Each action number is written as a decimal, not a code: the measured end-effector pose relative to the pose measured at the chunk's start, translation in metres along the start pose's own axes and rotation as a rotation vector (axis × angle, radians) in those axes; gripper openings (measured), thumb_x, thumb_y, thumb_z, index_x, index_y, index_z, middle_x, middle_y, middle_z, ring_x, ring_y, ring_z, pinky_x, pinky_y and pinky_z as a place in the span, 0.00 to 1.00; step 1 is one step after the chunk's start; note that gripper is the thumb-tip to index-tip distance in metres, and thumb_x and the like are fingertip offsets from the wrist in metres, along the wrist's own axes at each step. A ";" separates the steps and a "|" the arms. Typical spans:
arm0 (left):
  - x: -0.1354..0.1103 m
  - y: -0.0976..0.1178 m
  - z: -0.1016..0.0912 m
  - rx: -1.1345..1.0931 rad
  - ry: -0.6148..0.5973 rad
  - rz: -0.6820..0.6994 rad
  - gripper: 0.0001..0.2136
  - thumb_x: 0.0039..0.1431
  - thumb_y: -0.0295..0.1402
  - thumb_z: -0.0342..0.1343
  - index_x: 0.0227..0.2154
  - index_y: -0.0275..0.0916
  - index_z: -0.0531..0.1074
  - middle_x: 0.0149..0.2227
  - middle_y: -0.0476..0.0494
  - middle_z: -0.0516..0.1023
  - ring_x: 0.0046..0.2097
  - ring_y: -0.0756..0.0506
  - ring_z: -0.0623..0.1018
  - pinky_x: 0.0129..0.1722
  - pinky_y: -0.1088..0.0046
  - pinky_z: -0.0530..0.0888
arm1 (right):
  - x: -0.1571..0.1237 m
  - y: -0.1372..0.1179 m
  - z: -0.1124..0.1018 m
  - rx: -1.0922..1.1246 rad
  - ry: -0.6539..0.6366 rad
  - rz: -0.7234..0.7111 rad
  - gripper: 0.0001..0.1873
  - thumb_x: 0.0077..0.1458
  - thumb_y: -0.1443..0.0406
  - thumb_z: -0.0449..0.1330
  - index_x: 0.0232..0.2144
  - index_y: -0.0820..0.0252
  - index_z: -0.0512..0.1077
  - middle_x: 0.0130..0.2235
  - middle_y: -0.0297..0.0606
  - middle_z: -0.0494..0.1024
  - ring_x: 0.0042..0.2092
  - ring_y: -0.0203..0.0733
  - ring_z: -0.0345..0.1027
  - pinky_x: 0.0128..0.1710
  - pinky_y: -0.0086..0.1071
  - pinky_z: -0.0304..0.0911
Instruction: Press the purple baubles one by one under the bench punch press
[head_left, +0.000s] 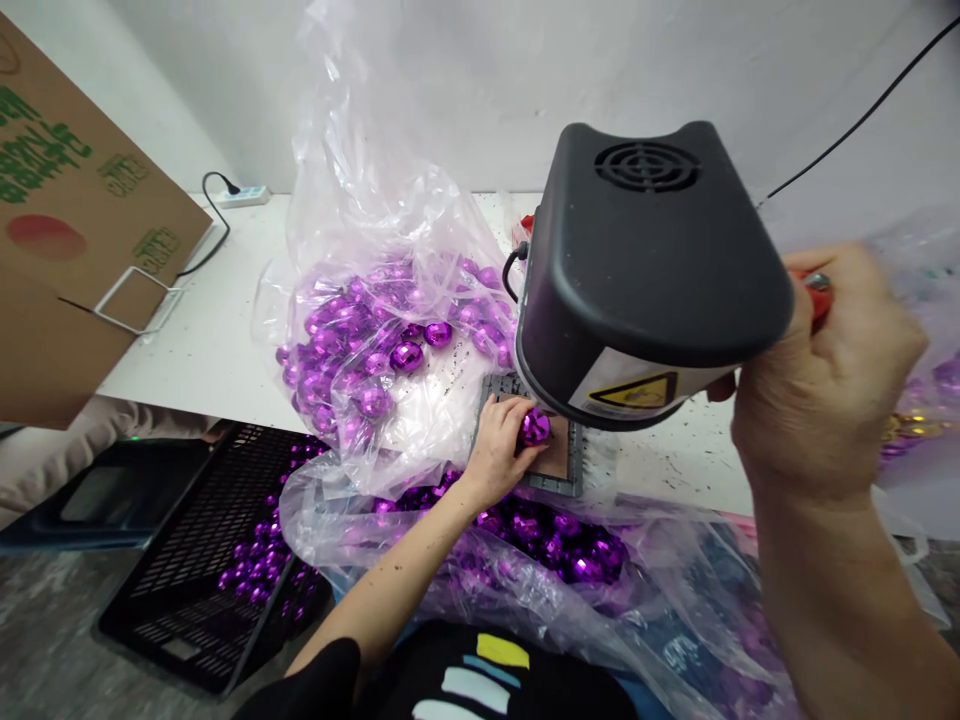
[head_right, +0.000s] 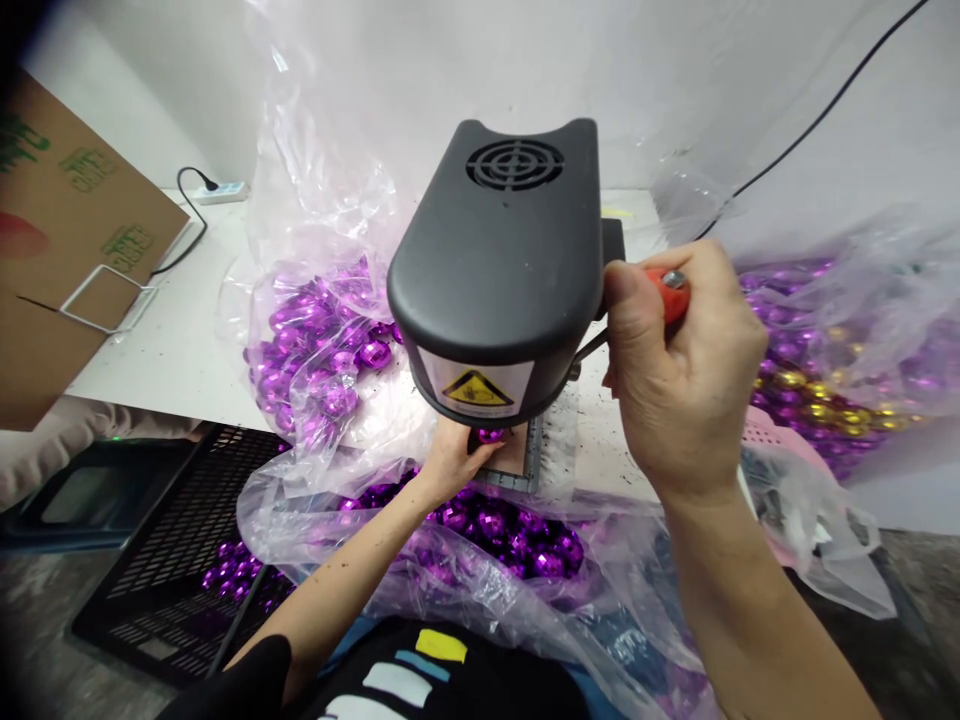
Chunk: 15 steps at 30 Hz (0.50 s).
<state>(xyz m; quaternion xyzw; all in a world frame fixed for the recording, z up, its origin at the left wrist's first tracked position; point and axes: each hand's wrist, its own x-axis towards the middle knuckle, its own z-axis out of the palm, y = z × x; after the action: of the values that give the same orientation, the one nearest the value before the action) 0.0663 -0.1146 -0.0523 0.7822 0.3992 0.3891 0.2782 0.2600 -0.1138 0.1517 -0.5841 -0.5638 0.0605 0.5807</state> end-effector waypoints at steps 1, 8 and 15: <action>-0.001 0.002 0.002 0.029 0.013 0.004 0.22 0.61 0.33 0.60 0.57 0.38 0.65 0.56 0.33 0.72 0.60 0.36 0.70 0.66 0.47 0.60 | 0.000 0.000 0.000 -0.003 -0.001 -0.003 0.24 0.60 0.44 0.56 0.34 0.60 0.67 0.16 0.22 0.61 0.16 0.26 0.57 0.15 0.24 0.50; 0.003 0.014 0.001 0.160 0.023 -0.052 0.22 0.63 0.40 0.59 0.55 0.37 0.64 0.55 0.34 0.73 0.59 0.36 0.71 0.64 0.47 0.62 | 0.001 0.004 0.000 -0.012 0.016 -0.018 0.25 0.60 0.44 0.55 0.34 0.62 0.68 0.17 0.22 0.60 0.16 0.25 0.56 0.15 0.23 0.52; -0.002 0.011 0.007 0.233 0.027 0.011 0.21 0.64 0.36 0.57 0.57 0.38 0.62 0.55 0.35 0.74 0.58 0.37 0.72 0.64 0.48 0.61 | 0.000 0.005 -0.001 -0.016 0.004 -0.034 0.25 0.61 0.45 0.55 0.35 0.62 0.69 0.17 0.22 0.60 0.16 0.25 0.57 0.16 0.23 0.52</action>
<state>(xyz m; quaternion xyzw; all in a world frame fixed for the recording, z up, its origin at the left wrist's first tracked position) 0.0759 -0.1227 -0.0492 0.8061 0.4410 0.3522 0.1778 0.2636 -0.1125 0.1487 -0.5791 -0.5730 0.0448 0.5781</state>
